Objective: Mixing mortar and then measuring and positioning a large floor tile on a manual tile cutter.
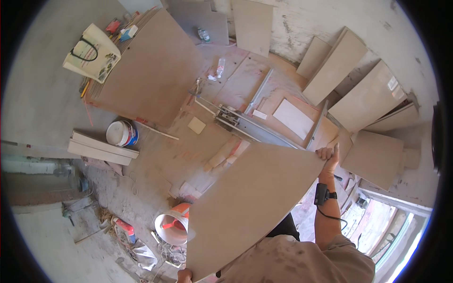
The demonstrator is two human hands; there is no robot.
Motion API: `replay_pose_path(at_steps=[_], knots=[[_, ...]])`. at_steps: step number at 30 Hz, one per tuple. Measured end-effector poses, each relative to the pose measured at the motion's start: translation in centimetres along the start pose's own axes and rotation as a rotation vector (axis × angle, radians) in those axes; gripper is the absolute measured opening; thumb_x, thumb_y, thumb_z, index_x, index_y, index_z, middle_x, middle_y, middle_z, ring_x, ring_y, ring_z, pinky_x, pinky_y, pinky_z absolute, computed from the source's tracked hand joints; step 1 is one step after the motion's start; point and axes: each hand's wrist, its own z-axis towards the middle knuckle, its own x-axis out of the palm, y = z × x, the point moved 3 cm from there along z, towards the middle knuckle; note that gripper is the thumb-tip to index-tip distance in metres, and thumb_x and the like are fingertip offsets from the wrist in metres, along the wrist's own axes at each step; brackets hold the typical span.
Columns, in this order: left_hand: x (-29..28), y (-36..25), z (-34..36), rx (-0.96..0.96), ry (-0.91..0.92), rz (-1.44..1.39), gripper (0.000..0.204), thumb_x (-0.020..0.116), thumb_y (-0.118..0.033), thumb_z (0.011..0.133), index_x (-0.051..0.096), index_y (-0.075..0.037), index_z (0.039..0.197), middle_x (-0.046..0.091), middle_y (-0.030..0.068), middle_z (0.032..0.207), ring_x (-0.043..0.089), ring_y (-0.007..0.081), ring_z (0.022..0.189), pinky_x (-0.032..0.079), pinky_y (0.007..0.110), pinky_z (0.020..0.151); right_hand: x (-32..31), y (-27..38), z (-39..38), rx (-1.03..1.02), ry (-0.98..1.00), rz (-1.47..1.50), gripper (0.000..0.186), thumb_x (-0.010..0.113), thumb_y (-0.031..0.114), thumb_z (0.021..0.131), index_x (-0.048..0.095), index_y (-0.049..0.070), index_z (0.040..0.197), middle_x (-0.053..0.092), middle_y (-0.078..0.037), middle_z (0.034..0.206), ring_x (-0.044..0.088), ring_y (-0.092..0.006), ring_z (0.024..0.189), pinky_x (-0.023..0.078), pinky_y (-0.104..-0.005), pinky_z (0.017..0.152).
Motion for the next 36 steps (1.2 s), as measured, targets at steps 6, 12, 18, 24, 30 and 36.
replay_pose_path(at_steps=[6, 12, 18, 24, 30, 36], knots=[[1.2, 4.9, 4.2, 0.089, -0.001, -0.065, 0.035, 0.046, -0.027, 0.09, 0.061, 0.005, 0.086, 0.06, 0.0117, 0.072, 0.054, 0.0213, 0.058, 0.041, 0.039, 0.048, -6.6, 0.8, -2.4, -0.047, -0.265, -0.421, 0.039, 0.057, 0.038, 0.091, 0.053, 0.008, 0.067, 0.052, -0.007, 0.067, 0.05, -0.0176, 0.064, 0.044, -0.0325, 0.066], [2.8, 6.8, 5.3, 0.169, -0.151, -0.287, 0.04, 0.047, -0.032, 0.093, 0.057, 0.007, 0.097, 0.06, 0.0129, 0.073, 0.055, 0.0216, 0.057, 0.042, 0.038, 0.044, -21.3, -0.9, -6.3, 0.052, -0.51, -0.826, 0.047, 0.057, 0.036, 0.09, 0.05, -0.004, 0.113, 0.06, -0.012, 0.093, 0.059, -0.0214, 0.081, 0.051, -0.0373, 0.068], [5.2, 2.0, -3.2, 0.273, -0.002, -0.049, 0.044, 0.044, -0.036, 0.095, 0.059, 0.004, 0.088, 0.057, 0.0109, 0.065, 0.053, 0.0225, 0.05, 0.041, 0.038, 0.043, -30.6, -7.2, -18.0, 0.442, -0.718, -0.441, 0.032, 0.046, 0.032, 0.094, 0.051, 0.004, 0.108, 0.059, -0.014, 0.105, 0.061, -0.0272, 0.092, 0.052, -0.0448, 0.066], [7.7, 1.0, -14.1, 0.286, 0.176, 0.137, 0.05, 0.041, -0.04, 0.096, 0.061, 0.002, 0.078, 0.055, 0.0089, 0.056, 0.05, 0.0234, 0.043, 0.04, 0.038, 0.041, -35.0, -8.9, -24.8, 0.791, -0.762, -0.538, 0.034, 0.046, 0.029, 0.093, 0.053, 0.004, 0.115, 0.061, -0.012, 0.106, 0.059, -0.025, 0.098, 0.051, -0.0401, 0.074], [16.5, 6.9, -4.0, 0.216, 0.41, -0.305, 0.053, 0.039, -0.043, 0.096, 0.058, -0.003, 0.068, 0.053, 0.0078, 0.053, 0.054, 0.0247, 0.046, 0.043, 0.038, 0.042, -48.5, -14.3, -27.8, 0.516, -0.206, -0.613, 0.042, 0.034, 0.034, 0.094, 0.058, 0.002, 0.107, 0.063, -0.018, 0.1, 0.063, -0.0358, 0.09, 0.052, -0.0447, 0.075], [22.9, 11.5, -8.1, 0.172, 0.46, -0.433, 0.041, 0.041, -0.037, 0.095, 0.056, -0.001, 0.081, 0.056, 0.0118, 0.069, 0.058, 0.027, 0.061, 0.046, 0.04, 0.052, -49.2, -14.3, -36.4, 0.904, -0.508, -0.932, 0.029, 0.054, 0.022, 0.086, 0.056, 0.004, 0.109, 0.061, -0.009, 0.101, 0.059, -0.0234, 0.099, 0.05, -0.0354, 0.075]])
